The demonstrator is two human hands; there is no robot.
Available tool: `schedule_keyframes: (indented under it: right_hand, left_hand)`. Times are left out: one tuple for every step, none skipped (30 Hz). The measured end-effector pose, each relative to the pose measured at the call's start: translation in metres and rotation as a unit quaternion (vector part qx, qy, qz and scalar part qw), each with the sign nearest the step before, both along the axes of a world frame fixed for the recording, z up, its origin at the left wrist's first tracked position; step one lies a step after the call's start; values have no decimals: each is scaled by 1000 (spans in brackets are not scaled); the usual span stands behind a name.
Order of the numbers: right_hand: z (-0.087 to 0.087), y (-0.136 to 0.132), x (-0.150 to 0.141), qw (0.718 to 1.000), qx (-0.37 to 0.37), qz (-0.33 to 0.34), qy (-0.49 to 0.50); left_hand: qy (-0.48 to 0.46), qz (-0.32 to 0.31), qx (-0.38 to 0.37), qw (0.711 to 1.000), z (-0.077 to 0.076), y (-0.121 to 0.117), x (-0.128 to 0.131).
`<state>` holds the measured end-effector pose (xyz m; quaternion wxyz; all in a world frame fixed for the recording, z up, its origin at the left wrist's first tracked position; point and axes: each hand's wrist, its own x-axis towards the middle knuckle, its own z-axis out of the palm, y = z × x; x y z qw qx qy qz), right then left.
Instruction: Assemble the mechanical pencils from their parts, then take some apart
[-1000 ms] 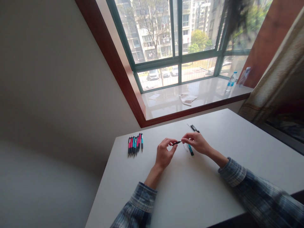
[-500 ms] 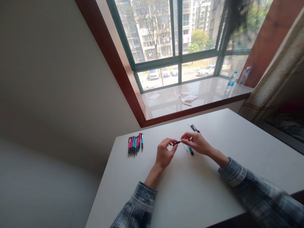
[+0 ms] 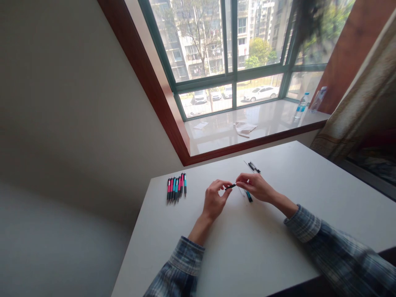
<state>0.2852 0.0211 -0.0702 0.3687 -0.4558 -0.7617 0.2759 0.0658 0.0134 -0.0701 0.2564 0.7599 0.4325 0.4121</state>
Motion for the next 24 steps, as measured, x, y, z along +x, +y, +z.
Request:
schedule_keyframes:
  right_hand:
    - [1, 0, 0, 1000, 0, -1, -6]
    - [1, 0, 0, 1000, 3, 0, -13]
    - [2, 0, 0, 1000, 8, 1, -21]
    - [2, 0, 1, 1000, 14, 3, -28]
    - [3, 0, 1, 999, 18, 4, -34]
    - [3, 0, 1, 999, 22, 6, -38]
    - [2, 1, 0, 999, 25, 7, -42]
    - [2, 1, 0, 999, 26, 8, -44]
    - [1, 1, 0, 999, 27, 8, -45]
    - [1, 0, -1, 998, 27, 9, -47]
    - [0, 0, -1, 998, 29, 9, -49]
    - [0, 0, -1, 998, 30, 7, -50]
    - [0, 0, -2, 998, 30, 4, -51]
    - [0, 0, -2, 998, 30, 1, -51]
    - [0, 0, -2, 998, 30, -3, -51]
    - [1, 0, -2, 998, 29, -6, -51]
    - [1, 0, -2, 998, 26, -8, -50]
    - [2, -1, -2, 999, 22, -7, -48]
    - [3, 0, -1, 999, 18, -5, -45]
    - [3, 0, -1, 999, 15, -5, -39]
    - [4, 0, -1, 999, 12, -7, -32]
    - [4, 0, -1, 1000, 9, -9, -24]
    - [3, -1, -1, 1000, 5, -12, -17]
    - [3, -1, -2, 1000, 1, -14, -13]
  left_hand:
    - [0, 0, 0, 1000, 0, 0, 0]
    - [2, 0, 1, 1000, 0, 0, 1]
    - [4, 1, 2, 1000, 1, 0, 1]
    - [8, 2, 5, 1000, 1, -1, 1]
    - [11, 2, 9, 1000, 2, -1, 1]
    - [15, 3, 14, 1000, 2, -1, 2]
    - [20, 4, 20, 1000, 3, -1, 2]
    - [25, 4, 26, 999, 3, -2, 2]
    - [31, 3, 33, 999, 4, -2, 2]
    - [38, 2, 40, 998, 4, -2, 2]
    - [46, 0, 50, 998, 5, -3, 1]
    - [55, -2, 60, 997, 5, -3, 1]
    - [64, -3, 72, 995, 6, -3, 1]
    - [73, -5, 83, 994, 7, -4, 0]
    - [82, -6, 94, 992, 7, -4, 0]
    - [90, -7, 103, 991, 8, -5, -1]
    - [96, -7, 110, 989, 9, -5, -1]
    - [99, -8, 114, 988, 10, -6, -1]
    - [97, -7, 114, 989, 10, -6, -1]
    - [87, -5, 108, 990, 10, -6, -1]
    - [69, 0, 95, 993, 10, -5, -1]
    - [43, 7, 73, 996, 9, -4, -1]
    - [10, 15, 46, 999, 8, -3, 0]
    - [-26, 22, 13, 999, 7, -1, 0]
